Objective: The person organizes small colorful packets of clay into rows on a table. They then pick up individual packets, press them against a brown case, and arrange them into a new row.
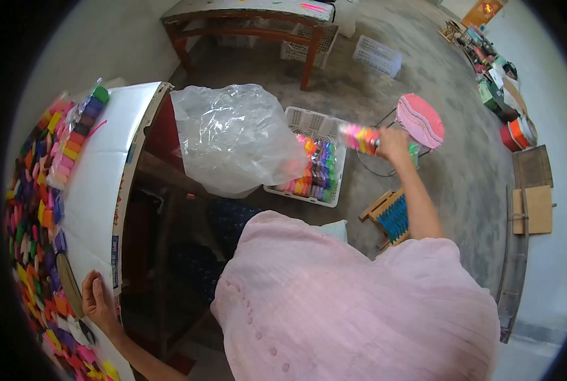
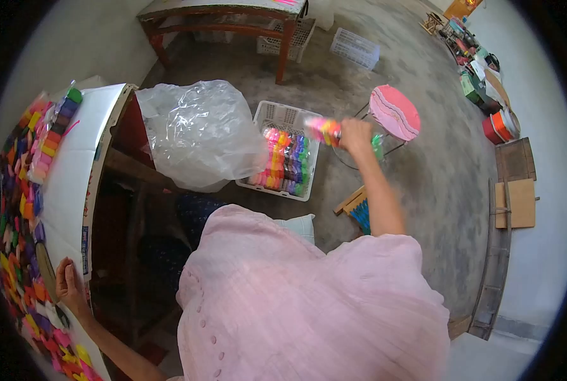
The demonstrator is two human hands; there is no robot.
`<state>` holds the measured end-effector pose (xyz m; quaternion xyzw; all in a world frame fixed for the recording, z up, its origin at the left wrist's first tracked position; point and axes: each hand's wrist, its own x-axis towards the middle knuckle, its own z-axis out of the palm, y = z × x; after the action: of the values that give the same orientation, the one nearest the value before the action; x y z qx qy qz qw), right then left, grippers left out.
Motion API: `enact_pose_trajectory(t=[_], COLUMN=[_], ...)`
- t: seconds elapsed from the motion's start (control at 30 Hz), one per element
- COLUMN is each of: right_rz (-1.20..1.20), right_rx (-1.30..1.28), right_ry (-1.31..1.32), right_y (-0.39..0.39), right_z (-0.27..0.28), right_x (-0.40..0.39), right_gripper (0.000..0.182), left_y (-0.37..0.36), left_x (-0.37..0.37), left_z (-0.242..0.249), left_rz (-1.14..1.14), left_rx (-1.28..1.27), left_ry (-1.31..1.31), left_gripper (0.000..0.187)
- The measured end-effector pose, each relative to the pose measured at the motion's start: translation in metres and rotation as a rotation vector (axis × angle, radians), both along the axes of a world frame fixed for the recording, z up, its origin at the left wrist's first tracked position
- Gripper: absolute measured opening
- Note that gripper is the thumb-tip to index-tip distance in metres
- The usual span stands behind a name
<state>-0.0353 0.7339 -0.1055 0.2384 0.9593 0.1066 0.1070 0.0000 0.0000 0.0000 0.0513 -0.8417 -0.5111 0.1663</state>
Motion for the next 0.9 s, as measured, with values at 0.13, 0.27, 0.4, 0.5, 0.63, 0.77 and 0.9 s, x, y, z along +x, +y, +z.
enact_pose_trajectory(t=[0.13, 0.27, 0.4, 0.5, 0.63, 0.77, 0.9], right_rz=[-0.004, -0.037, -0.029, -0.002, 0.071, 0.107, 0.13], right_rx=[-0.063, -0.262, -0.298, -0.307, -0.262, -0.189, -0.187], right_ry=[-0.242, -0.315, -0.225, -0.105, 0.092, 0.369, 0.127], right_y=[0.01, -0.015, -0.025, -0.024, -0.007, 0.0, -0.004], right_z=[-0.094, -0.156, -0.199, -0.214, -0.226, -0.187, -0.192], right_x=[0.017, 0.018, -0.003, -0.026, -0.074, -0.107, -0.108], right_gripper=[0.031, 0.035, 0.039, 0.048, 0.059, 0.064, 0.055], left_y=[-0.002, -0.002, -0.017, -0.029, -0.016, -0.015, -0.017], left_x=[-0.002, 0.0, -0.002, -0.003, -0.001, 0.0, -0.001], left_z=[-0.01, -0.001, -0.011, -0.018, -0.014, -0.013, -0.015], left_rz=[0.015, 0.047, 0.033, 0.012, 0.057, 0.108, 0.099], left_rx=[0.02, 0.046, 0.106, 0.096, 0.094, 0.024, 0.009], left_ry=[0.008, -0.014, -0.005, 0.018, 0.021, -0.005, 0.015], left_gripper=[0.023, 0.023, 0.022, 0.022, 0.021, 0.02, 0.019])
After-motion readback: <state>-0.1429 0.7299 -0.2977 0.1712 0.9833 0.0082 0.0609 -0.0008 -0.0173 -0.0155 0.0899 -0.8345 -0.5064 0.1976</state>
